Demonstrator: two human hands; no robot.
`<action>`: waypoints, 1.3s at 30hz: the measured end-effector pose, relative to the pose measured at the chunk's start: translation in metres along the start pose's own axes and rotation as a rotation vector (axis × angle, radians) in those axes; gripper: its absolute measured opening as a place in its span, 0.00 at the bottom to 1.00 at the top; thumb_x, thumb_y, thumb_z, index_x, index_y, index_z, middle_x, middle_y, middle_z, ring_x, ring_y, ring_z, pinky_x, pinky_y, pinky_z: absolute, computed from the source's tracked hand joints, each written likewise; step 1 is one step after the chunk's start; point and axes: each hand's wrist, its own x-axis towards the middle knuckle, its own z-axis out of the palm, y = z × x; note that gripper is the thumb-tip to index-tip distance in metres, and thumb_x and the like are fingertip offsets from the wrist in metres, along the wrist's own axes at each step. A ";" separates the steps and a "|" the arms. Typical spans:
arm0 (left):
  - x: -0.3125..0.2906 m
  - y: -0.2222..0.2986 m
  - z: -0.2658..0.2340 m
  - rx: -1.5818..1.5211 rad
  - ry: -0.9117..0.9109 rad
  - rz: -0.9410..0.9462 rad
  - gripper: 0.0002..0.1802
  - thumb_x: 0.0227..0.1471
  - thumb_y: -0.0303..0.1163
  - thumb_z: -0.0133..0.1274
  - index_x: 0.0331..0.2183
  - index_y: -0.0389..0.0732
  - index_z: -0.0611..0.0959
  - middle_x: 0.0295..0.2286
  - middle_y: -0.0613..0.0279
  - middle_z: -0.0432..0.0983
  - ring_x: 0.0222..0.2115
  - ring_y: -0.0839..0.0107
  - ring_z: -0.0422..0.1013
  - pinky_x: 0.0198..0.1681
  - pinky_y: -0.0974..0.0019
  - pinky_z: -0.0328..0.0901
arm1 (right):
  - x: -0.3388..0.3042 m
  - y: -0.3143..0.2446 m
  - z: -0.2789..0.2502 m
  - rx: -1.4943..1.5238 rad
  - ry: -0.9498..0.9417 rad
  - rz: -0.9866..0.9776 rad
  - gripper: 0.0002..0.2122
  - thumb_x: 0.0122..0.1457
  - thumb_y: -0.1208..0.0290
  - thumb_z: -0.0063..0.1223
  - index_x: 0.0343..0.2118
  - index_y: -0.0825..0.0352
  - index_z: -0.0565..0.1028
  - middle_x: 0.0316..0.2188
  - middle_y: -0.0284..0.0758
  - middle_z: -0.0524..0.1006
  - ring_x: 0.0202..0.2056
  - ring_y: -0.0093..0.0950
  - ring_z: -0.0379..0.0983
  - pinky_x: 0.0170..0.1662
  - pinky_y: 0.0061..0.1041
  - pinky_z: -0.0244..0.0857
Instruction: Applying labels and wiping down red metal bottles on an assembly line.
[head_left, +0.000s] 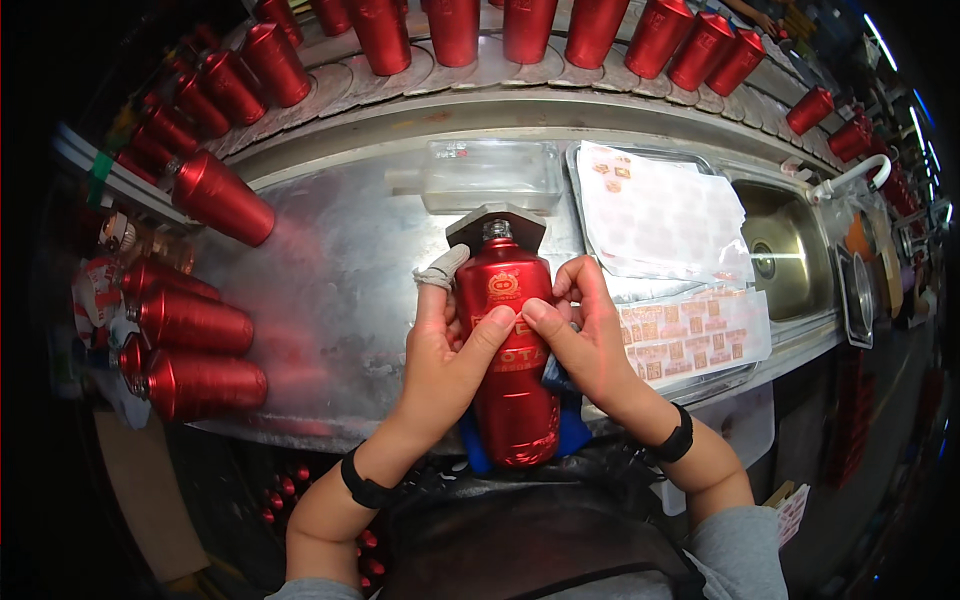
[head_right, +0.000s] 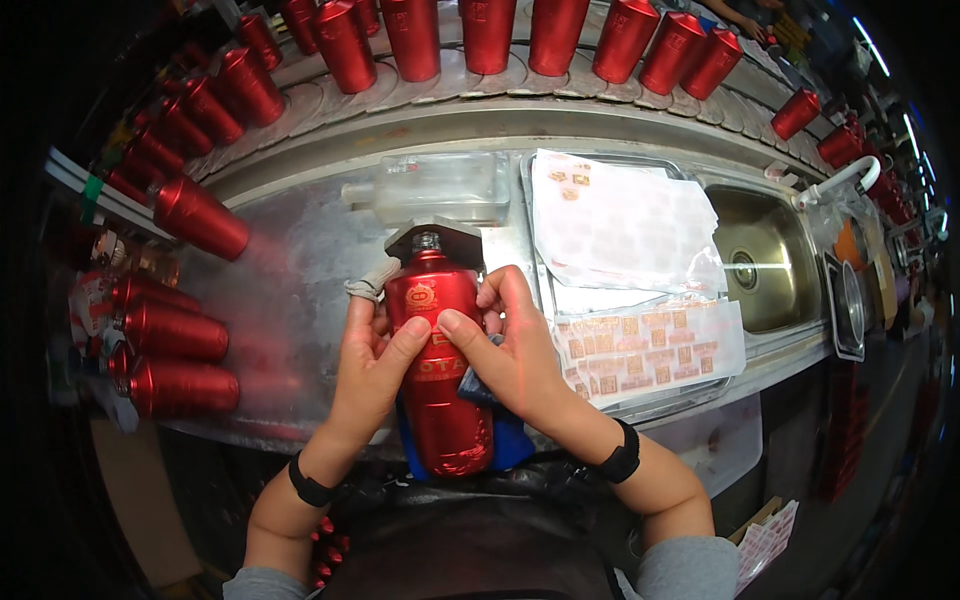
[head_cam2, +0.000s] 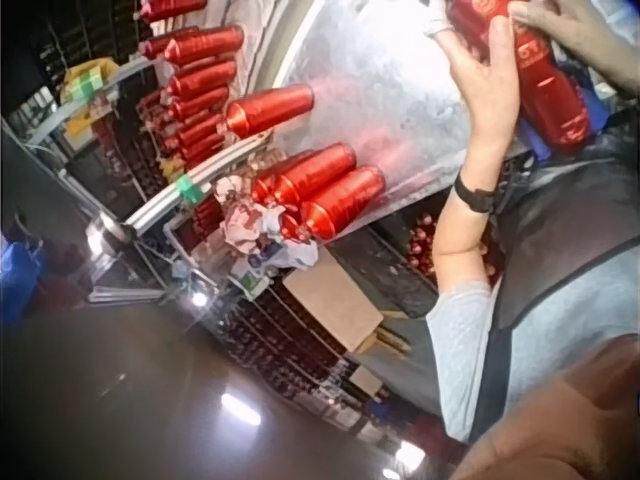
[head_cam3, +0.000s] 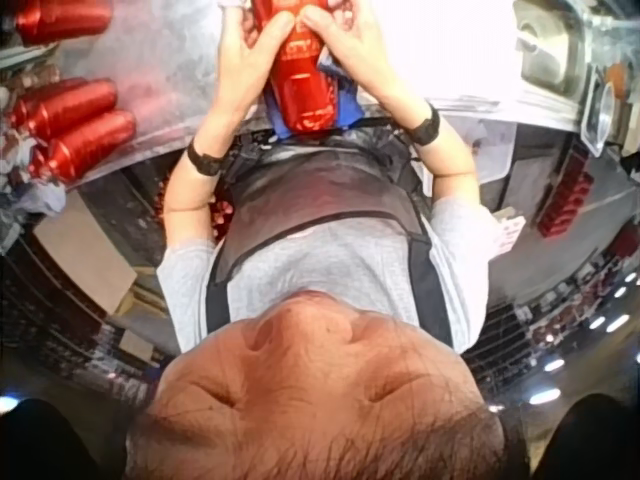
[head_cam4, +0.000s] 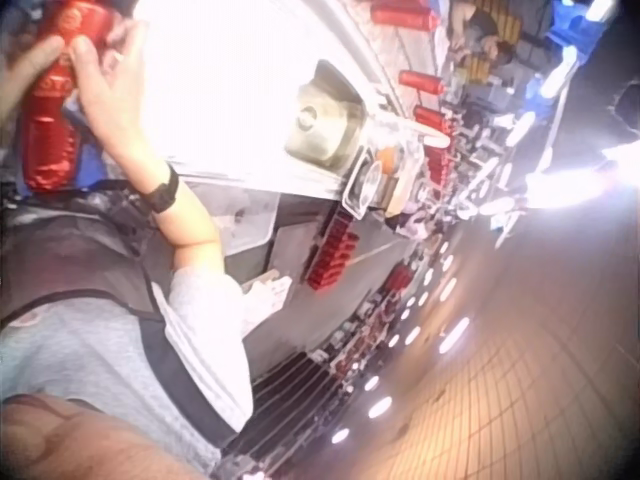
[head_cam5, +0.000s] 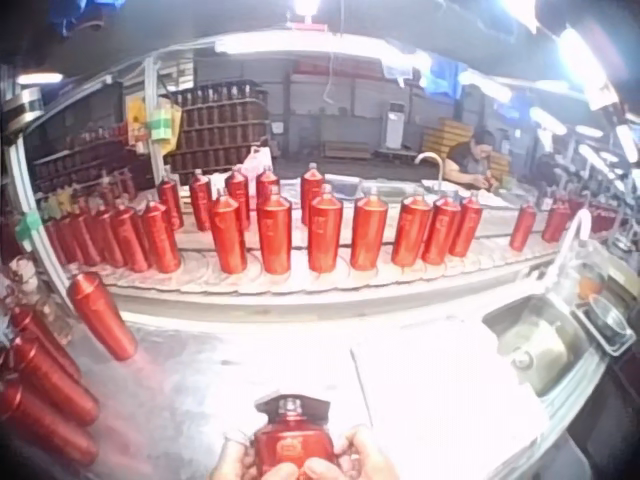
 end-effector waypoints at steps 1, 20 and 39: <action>0.001 0.002 -0.001 -0.001 -0.006 -0.026 0.34 0.59 0.30 0.56 0.61 0.37 0.59 0.52 0.49 0.68 0.51 0.68 0.69 0.53 0.65 0.66 | 0.001 0.000 0.000 -0.009 -0.017 0.020 0.17 0.57 0.62 0.62 0.34 0.64 0.63 0.29 0.26 0.61 0.29 0.15 0.52 0.31 0.17 0.53; 0.014 0.011 -0.021 0.030 -0.053 -0.062 0.34 0.56 0.32 0.60 0.59 0.33 0.64 0.54 0.50 0.68 0.54 0.67 0.66 0.56 0.64 0.63 | 0.002 0.009 -0.003 0.150 -0.037 0.064 0.16 0.60 0.62 0.61 0.34 0.63 0.63 0.28 0.24 0.62 0.29 0.12 0.54 0.32 0.15 0.54; 0.042 0.019 -0.006 -0.074 -0.065 -0.223 0.26 0.52 0.32 0.62 0.50 0.35 0.71 0.44 0.54 0.75 0.44 0.70 0.73 0.48 0.64 0.69 | 0.002 0.007 -0.001 0.059 -0.023 -0.001 0.16 0.59 0.63 0.61 0.35 0.62 0.62 0.29 0.24 0.61 0.29 0.12 0.54 0.32 0.15 0.53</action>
